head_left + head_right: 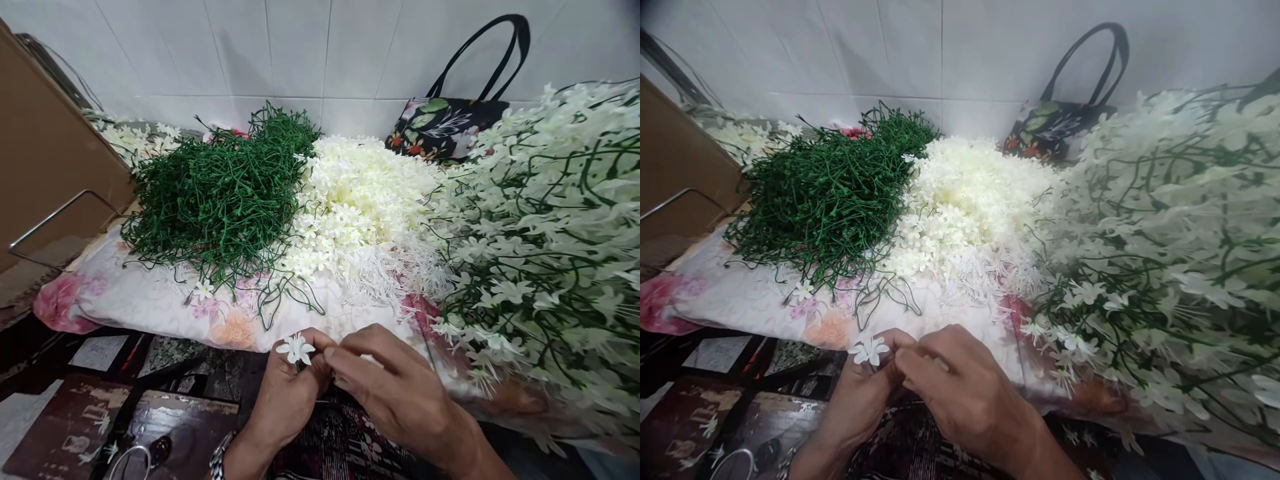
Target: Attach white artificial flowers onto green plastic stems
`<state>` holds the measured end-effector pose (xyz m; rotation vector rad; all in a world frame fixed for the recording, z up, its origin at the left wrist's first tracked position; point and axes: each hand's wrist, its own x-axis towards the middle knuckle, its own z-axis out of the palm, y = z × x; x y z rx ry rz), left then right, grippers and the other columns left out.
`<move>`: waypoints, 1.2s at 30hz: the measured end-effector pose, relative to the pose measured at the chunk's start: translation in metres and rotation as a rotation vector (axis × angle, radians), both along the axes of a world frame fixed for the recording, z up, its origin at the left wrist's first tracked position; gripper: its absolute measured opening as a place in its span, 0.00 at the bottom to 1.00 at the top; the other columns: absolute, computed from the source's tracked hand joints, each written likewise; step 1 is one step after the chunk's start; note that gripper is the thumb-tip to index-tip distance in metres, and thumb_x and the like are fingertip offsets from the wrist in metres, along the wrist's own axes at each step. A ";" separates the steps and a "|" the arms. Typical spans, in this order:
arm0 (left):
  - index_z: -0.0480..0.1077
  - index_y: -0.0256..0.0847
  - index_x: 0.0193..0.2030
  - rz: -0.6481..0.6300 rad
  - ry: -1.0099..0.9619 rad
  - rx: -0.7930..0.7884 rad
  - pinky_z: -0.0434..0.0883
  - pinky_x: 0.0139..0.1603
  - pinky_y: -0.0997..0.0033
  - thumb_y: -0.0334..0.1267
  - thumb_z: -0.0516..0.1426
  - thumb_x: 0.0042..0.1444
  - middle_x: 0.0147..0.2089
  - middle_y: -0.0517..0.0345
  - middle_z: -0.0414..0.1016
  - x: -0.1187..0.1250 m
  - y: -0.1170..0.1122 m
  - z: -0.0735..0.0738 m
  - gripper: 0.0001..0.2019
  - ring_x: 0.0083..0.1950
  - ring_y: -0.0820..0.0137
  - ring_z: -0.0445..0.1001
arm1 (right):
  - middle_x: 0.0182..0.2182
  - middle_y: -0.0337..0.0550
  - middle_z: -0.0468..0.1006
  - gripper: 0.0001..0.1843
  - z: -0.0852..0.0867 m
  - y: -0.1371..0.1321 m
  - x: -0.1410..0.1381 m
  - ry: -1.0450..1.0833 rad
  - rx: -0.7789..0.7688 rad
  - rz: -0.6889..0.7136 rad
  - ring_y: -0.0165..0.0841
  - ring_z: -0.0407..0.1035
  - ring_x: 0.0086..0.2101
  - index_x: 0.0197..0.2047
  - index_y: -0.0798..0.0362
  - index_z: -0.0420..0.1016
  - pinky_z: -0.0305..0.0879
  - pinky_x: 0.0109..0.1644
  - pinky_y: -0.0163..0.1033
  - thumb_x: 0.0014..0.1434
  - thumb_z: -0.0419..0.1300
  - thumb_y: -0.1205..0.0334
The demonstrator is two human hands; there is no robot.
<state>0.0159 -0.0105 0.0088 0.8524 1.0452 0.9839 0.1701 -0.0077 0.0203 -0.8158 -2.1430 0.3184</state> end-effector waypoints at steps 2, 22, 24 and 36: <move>0.70 0.36 0.25 0.105 0.007 0.018 0.54 0.20 0.80 0.35 0.60 0.48 0.20 0.62 0.66 -0.002 0.001 -0.004 0.05 0.20 0.79 0.57 | 0.35 0.47 0.71 0.13 -0.006 0.008 0.003 -0.015 -0.005 -0.138 0.31 0.66 0.36 0.49 0.59 0.69 0.67 0.38 0.36 0.61 0.53 0.73; 0.67 0.40 0.28 0.227 0.561 0.428 0.53 0.21 0.76 0.29 0.52 0.48 0.20 0.67 0.59 -0.005 0.077 0.022 0.04 0.19 0.76 0.54 | 0.24 0.39 0.66 0.07 -0.031 0.027 0.009 -0.090 0.028 -0.329 0.29 0.61 0.26 0.34 0.54 0.63 0.58 0.30 0.34 0.63 0.48 0.72; 0.66 0.40 0.28 0.216 0.681 0.542 0.56 0.24 0.75 0.26 0.50 0.48 0.25 0.64 0.61 -0.001 0.089 0.023 0.06 0.22 0.76 0.57 | 0.24 0.39 0.66 0.08 -0.033 0.027 0.008 -0.046 0.041 -0.345 0.29 0.62 0.27 0.35 0.54 0.64 0.59 0.30 0.34 0.63 0.47 0.73; 0.69 0.40 0.26 0.028 1.118 0.661 0.61 0.33 0.71 0.18 0.49 0.42 0.30 0.57 0.67 0.016 0.106 0.021 0.14 0.31 0.69 0.65 | 0.26 0.40 0.70 0.08 -0.025 0.029 0.013 0.088 0.012 -0.323 0.29 0.66 0.29 0.36 0.53 0.67 0.65 0.31 0.32 0.59 0.50 0.74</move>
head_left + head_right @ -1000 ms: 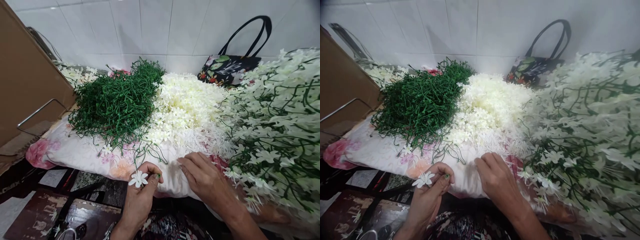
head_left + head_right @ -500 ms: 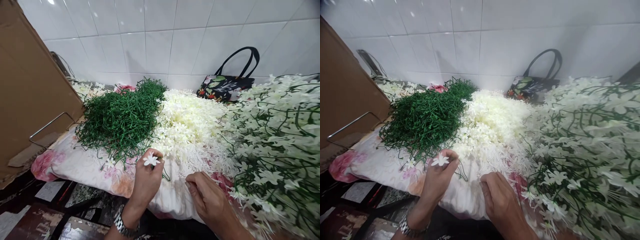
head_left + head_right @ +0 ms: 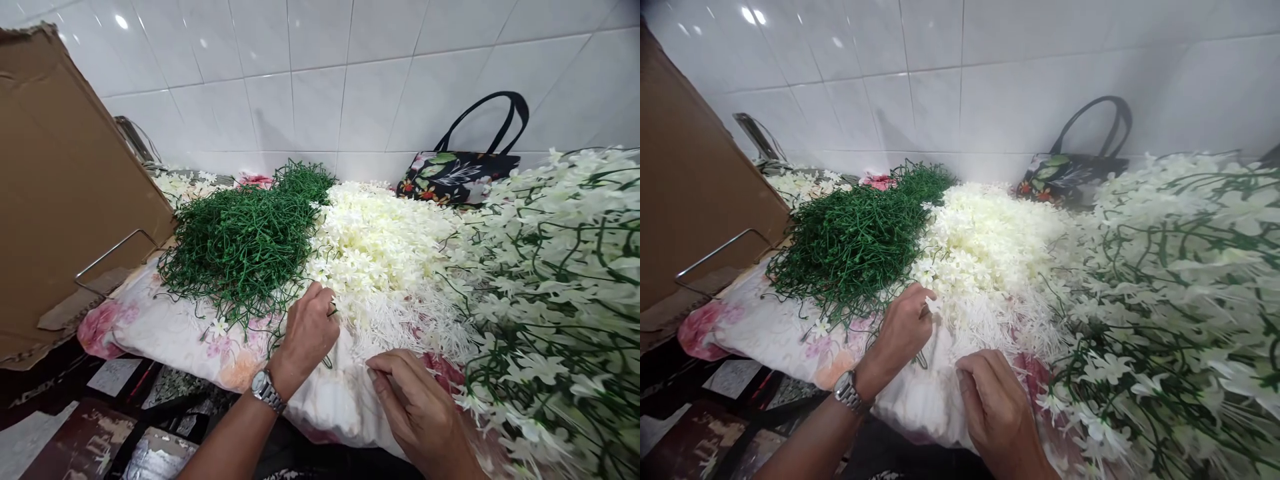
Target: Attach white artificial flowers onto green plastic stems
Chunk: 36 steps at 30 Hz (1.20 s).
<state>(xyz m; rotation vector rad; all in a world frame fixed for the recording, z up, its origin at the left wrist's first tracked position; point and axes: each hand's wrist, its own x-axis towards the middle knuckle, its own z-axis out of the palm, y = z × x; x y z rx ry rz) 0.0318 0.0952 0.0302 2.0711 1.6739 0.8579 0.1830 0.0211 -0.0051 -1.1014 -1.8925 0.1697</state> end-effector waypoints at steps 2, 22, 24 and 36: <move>0.69 0.40 0.24 0.002 -0.183 0.029 0.60 0.31 0.72 0.18 0.51 0.41 0.27 0.59 0.66 -0.004 -0.001 0.001 0.13 0.28 0.71 0.63 | 0.27 0.41 0.71 0.08 0.000 -0.001 0.000 0.015 -0.012 -0.006 0.29 0.67 0.30 0.36 0.53 0.68 0.66 0.33 0.33 0.59 0.51 0.74; 0.66 0.35 0.21 0.085 -1.534 -0.713 0.44 0.18 0.78 0.32 0.70 0.27 0.19 0.69 0.58 -0.026 -0.065 0.001 0.17 0.15 0.86 0.49 | 0.31 0.46 0.72 0.10 -0.001 -0.011 -0.002 -0.271 -0.033 -0.088 0.36 0.65 0.34 0.39 0.54 0.72 0.62 0.40 0.43 0.63 0.49 0.68; 0.68 0.35 0.21 0.069 -1.525 -0.730 0.45 0.18 0.78 0.34 0.71 0.27 0.18 0.69 0.58 -0.024 -0.069 0.000 0.16 0.16 0.86 0.49 | 0.34 0.47 0.73 0.10 0.008 -0.012 -0.003 -0.192 -0.026 -0.057 0.36 0.67 0.36 0.43 0.54 0.71 0.64 0.40 0.43 0.62 0.51 0.67; 0.70 0.36 0.26 0.024 -1.379 -0.626 0.51 0.19 0.80 0.39 0.68 0.40 0.17 0.69 0.58 -0.008 -0.090 -0.018 0.12 0.18 0.82 0.52 | 0.26 0.39 0.71 0.04 0.023 -0.021 -0.021 0.209 -0.282 0.097 0.28 0.67 0.28 0.35 0.54 0.71 0.64 0.31 0.33 0.60 0.55 0.68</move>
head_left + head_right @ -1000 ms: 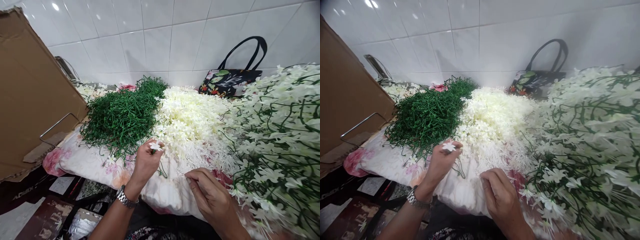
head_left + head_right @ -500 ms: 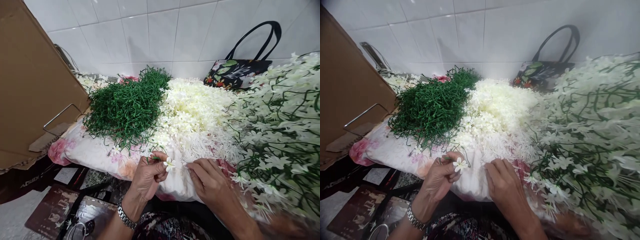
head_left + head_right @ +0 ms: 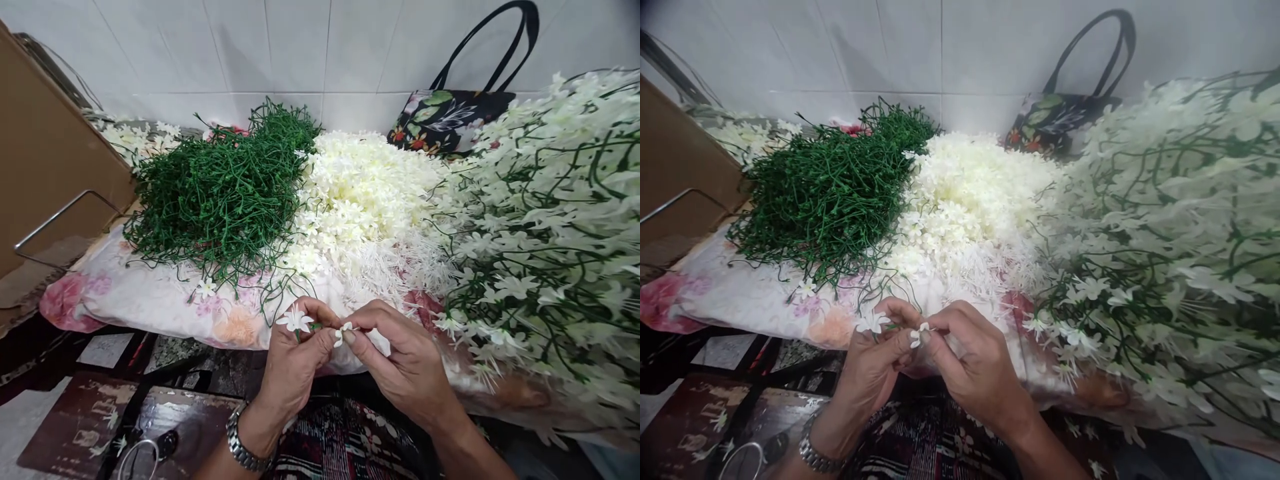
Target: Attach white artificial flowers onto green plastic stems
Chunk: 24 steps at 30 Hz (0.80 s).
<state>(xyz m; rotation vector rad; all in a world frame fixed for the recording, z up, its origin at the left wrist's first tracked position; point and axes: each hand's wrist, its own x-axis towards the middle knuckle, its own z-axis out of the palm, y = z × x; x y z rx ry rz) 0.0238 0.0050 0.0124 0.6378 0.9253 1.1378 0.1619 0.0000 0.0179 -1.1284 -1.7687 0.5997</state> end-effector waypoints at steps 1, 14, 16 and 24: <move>0.71 0.36 0.26 -0.017 0.008 0.021 0.52 0.19 0.80 0.40 0.67 0.42 0.17 0.68 0.59 -0.001 -0.001 0.000 0.11 0.18 0.82 0.52 | 0.26 0.38 0.71 0.04 -0.001 -0.001 0.001 0.007 0.012 -0.020 0.27 0.66 0.27 0.34 0.54 0.71 0.63 0.30 0.33 0.59 0.55 0.69; 0.71 0.38 0.27 -0.105 0.333 0.193 0.61 0.26 0.75 0.41 0.62 0.50 0.23 0.61 0.65 -0.002 -0.009 -0.005 0.09 0.25 0.74 0.62 | 0.22 0.35 0.64 0.08 -0.006 -0.006 -0.004 -0.069 0.082 -0.132 0.25 0.60 0.22 0.29 0.53 0.63 0.57 0.24 0.30 0.60 0.50 0.68; 0.71 0.38 0.27 -0.111 0.292 0.181 0.60 0.27 0.75 0.42 0.61 0.51 0.23 0.62 0.64 -0.002 -0.011 -0.009 0.10 0.25 0.75 0.61 | 0.22 0.34 0.63 0.08 -0.008 -0.008 -0.005 -0.034 0.037 -0.127 0.25 0.59 0.22 0.29 0.53 0.62 0.56 0.23 0.30 0.61 0.50 0.67; 0.67 0.39 0.26 -0.087 0.223 0.238 0.58 0.29 0.73 0.42 0.59 0.53 0.25 0.62 0.61 0.000 -0.014 -0.013 0.11 0.28 0.73 0.58 | 0.22 0.34 0.64 0.10 -0.016 -0.012 -0.008 0.253 -0.173 -0.022 0.25 0.59 0.22 0.30 0.53 0.63 0.56 0.23 0.30 0.64 0.49 0.61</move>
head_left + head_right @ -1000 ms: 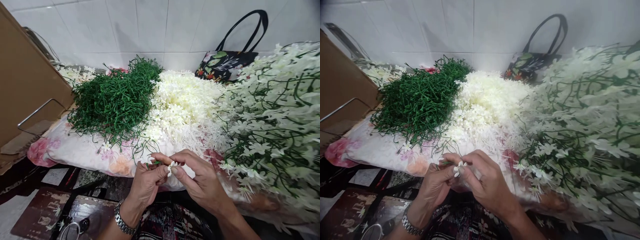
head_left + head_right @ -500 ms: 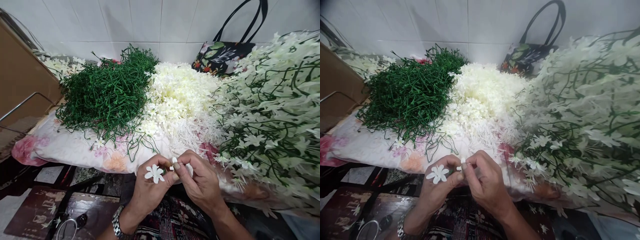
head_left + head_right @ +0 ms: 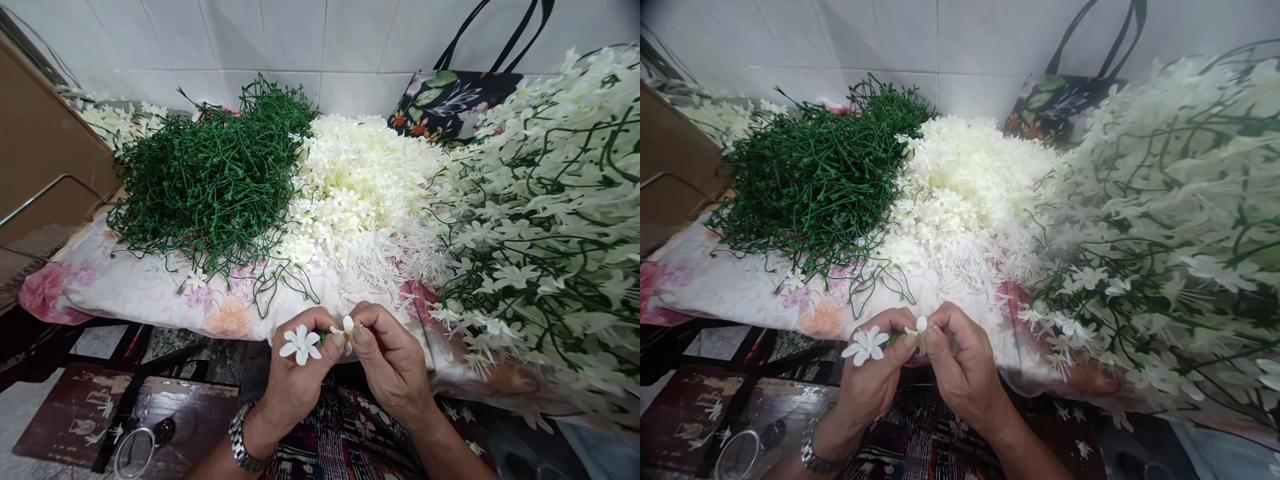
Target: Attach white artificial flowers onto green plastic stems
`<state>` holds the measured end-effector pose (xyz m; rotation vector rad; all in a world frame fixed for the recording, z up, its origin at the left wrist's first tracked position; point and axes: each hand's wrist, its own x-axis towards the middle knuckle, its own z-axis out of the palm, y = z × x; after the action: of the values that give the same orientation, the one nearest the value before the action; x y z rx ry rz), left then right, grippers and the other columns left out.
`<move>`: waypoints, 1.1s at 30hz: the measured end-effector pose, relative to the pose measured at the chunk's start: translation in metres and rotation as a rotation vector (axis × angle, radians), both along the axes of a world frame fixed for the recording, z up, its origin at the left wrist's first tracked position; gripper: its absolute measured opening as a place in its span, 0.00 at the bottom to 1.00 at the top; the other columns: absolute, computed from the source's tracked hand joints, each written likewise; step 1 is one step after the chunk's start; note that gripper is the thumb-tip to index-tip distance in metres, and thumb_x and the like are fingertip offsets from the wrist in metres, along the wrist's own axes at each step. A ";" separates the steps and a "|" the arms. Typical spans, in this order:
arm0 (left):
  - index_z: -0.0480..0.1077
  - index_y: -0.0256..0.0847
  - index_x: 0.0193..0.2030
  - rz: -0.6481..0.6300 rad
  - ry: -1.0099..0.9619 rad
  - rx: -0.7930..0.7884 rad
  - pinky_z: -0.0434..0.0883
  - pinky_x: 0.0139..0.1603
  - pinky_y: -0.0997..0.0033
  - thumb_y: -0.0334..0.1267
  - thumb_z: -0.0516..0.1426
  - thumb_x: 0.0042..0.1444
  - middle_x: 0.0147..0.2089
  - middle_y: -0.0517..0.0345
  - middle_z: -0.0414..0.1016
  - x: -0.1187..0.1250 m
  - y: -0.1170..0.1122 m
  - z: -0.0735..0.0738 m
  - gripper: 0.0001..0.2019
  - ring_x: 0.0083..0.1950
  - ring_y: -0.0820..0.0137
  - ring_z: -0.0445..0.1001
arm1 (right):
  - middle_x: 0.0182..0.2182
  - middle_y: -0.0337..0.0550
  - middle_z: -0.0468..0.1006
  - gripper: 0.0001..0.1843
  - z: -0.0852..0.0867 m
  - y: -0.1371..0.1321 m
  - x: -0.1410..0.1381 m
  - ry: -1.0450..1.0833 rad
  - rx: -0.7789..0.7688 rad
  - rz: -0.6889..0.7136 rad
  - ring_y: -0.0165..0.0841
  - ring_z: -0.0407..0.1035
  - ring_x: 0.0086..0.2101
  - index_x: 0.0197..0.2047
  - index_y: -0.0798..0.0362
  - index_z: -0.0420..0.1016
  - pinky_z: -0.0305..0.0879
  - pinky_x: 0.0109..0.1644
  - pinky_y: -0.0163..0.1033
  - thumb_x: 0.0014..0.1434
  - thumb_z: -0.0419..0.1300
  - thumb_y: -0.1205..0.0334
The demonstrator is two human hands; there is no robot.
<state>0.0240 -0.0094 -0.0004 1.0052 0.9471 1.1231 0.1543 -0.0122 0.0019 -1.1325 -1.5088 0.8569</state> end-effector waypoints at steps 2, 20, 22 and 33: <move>0.67 0.39 0.25 -0.035 0.009 0.018 0.57 0.28 0.72 0.42 0.59 0.54 0.24 0.62 0.61 -0.002 0.001 0.003 0.12 0.27 0.73 0.57 | 0.22 0.35 0.64 0.11 0.000 0.000 0.001 0.033 -0.050 0.057 0.25 0.59 0.23 0.30 0.53 0.64 0.56 0.24 0.30 0.64 0.50 0.59; 0.67 0.38 0.29 -0.118 0.056 0.047 0.54 0.23 0.76 0.45 0.60 0.53 0.23 0.64 0.59 -0.004 0.001 0.009 0.12 0.24 0.78 0.54 | 0.17 0.31 0.57 0.18 -0.001 0.003 -0.003 -0.001 -0.010 -0.034 0.23 0.52 0.19 0.23 0.52 0.56 0.51 0.21 0.29 0.65 0.46 0.58; 0.66 0.38 0.28 -0.117 0.049 0.039 0.53 0.23 0.76 0.45 0.60 0.53 0.22 0.65 0.58 -0.004 0.000 0.009 0.13 0.24 0.78 0.53 | 0.17 0.31 0.57 0.19 -0.001 0.003 -0.003 -0.039 0.017 -0.050 0.23 0.52 0.18 0.22 0.52 0.56 0.50 0.21 0.29 0.64 0.47 0.58; 0.67 0.37 0.23 -0.091 -0.045 -0.065 0.56 0.25 0.76 0.47 0.64 0.48 0.20 0.65 0.61 -0.006 0.004 0.003 0.16 0.23 0.78 0.57 | 0.22 0.33 0.64 0.10 0.004 0.002 -0.001 -0.116 0.149 -0.122 0.23 0.59 0.23 0.29 0.53 0.65 0.56 0.26 0.28 0.63 0.51 0.65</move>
<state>0.0176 -0.0050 0.0031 0.9573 0.8882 1.0290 0.1531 -0.0102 0.0054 -1.1671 -1.5537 0.5951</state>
